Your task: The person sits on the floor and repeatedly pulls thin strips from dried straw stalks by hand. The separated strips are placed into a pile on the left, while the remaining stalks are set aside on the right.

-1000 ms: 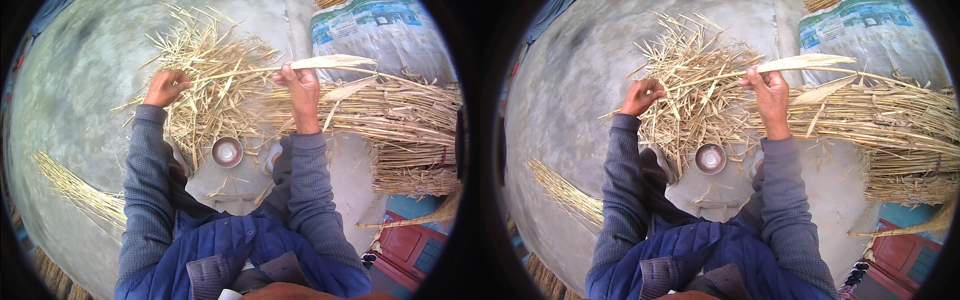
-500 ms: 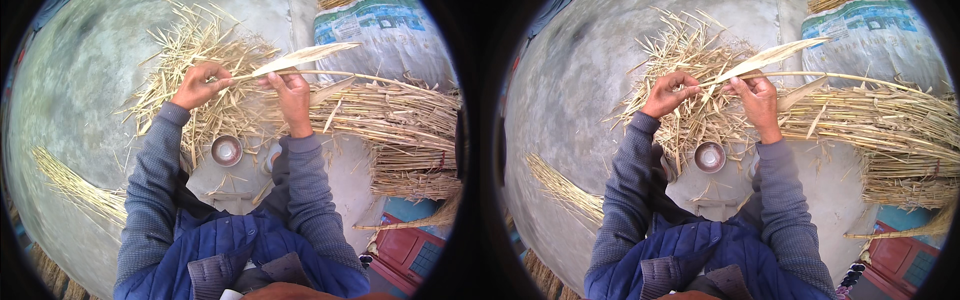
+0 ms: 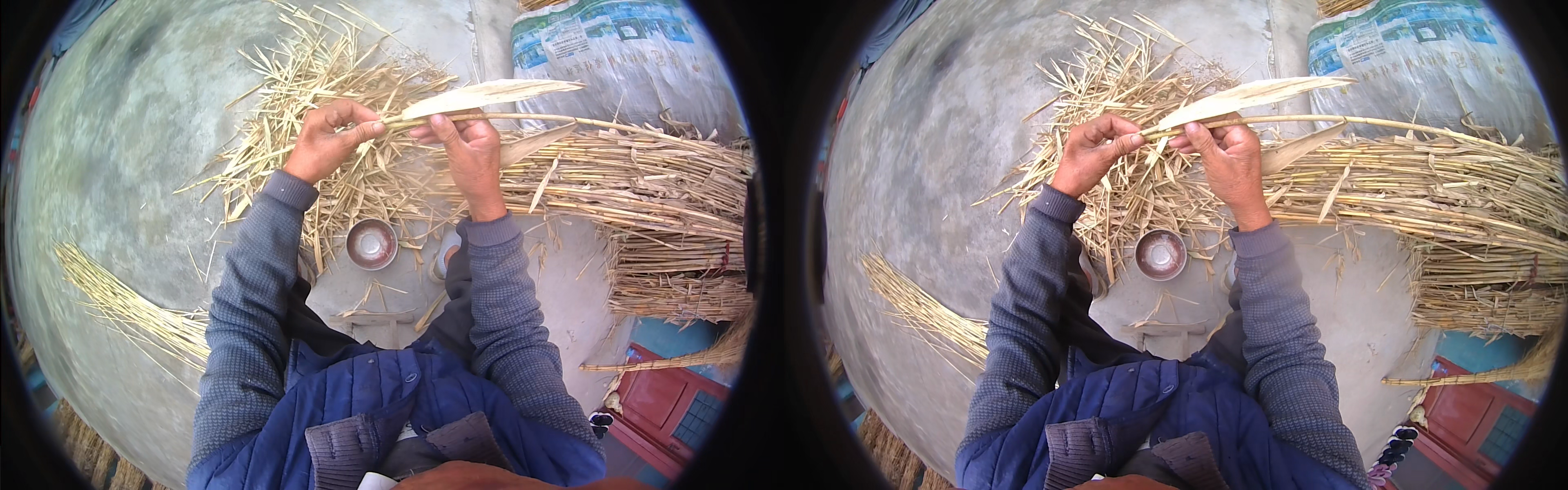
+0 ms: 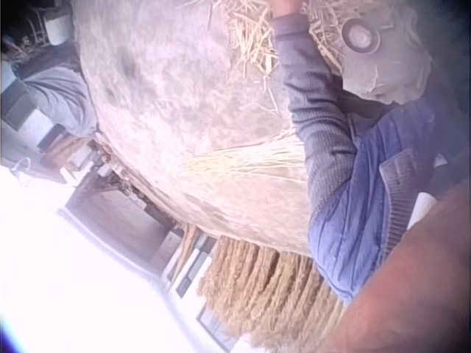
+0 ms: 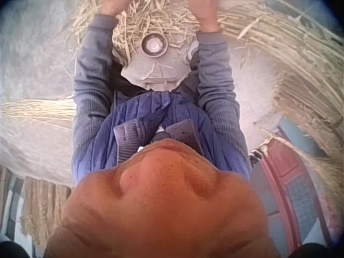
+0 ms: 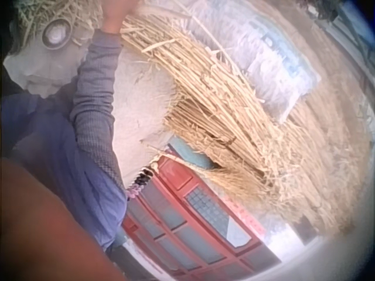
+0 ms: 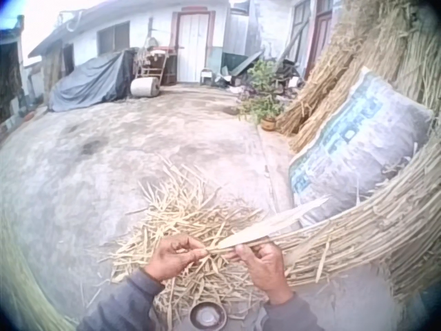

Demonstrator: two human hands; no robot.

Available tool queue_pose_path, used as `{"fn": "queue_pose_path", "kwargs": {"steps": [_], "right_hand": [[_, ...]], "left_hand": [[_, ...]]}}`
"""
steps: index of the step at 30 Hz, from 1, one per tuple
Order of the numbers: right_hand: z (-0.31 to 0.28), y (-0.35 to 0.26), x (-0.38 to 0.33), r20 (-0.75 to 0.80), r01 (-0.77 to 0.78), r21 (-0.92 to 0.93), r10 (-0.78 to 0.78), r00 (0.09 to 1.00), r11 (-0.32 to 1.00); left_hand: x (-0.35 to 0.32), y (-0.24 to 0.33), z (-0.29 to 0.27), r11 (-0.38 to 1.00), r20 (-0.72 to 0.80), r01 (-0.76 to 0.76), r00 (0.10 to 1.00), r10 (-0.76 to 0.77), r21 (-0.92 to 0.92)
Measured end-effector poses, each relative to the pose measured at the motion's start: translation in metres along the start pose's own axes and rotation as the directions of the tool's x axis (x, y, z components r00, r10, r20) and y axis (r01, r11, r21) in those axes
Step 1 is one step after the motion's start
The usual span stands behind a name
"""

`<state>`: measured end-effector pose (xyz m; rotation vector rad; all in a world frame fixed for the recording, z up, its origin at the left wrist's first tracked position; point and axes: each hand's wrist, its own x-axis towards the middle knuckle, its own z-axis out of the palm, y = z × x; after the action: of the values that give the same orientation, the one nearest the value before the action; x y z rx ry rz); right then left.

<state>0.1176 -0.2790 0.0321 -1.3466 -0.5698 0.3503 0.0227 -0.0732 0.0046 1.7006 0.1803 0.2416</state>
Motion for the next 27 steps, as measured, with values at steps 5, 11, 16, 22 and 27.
{"fn": "queue_pose_path", "kwargs": {"steps": [5,11,16,22,27], "right_hand": [[-0.01,-0.006,0.002,-0.104,0.0,-0.035,-0.003,0.995,0.999],[-0.01,-0.005,0.003,-0.061,0.051,0.024,-0.05,0.997,0.998],[-0.019,0.002,0.003,-0.074,0.032,0.016,-0.031,0.997,0.999],[-0.028,0.004,0.005,-0.116,-0.025,-0.06,0.018,0.993,0.998],[-0.001,0.016,0.003,0.022,-0.026,-0.013,0.027,0.999,1.0]], "left_hand": [[-0.004,0.0,-0.017,0.982,0.062,-0.041,0.998,0.03,0.186],[-0.005,-0.014,-0.033,0.989,0.066,0.101,0.993,-0.094,-0.109],[-0.002,-0.019,-0.069,0.931,-0.304,-0.071,0.952,-0.044,-0.358],[-0.006,-0.029,-0.114,0.962,-0.528,0.122,0.849,0.027,0.245],[-0.001,-0.017,-0.07,0.385,-0.217,0.005,0.833,0.509,0.923]]}}
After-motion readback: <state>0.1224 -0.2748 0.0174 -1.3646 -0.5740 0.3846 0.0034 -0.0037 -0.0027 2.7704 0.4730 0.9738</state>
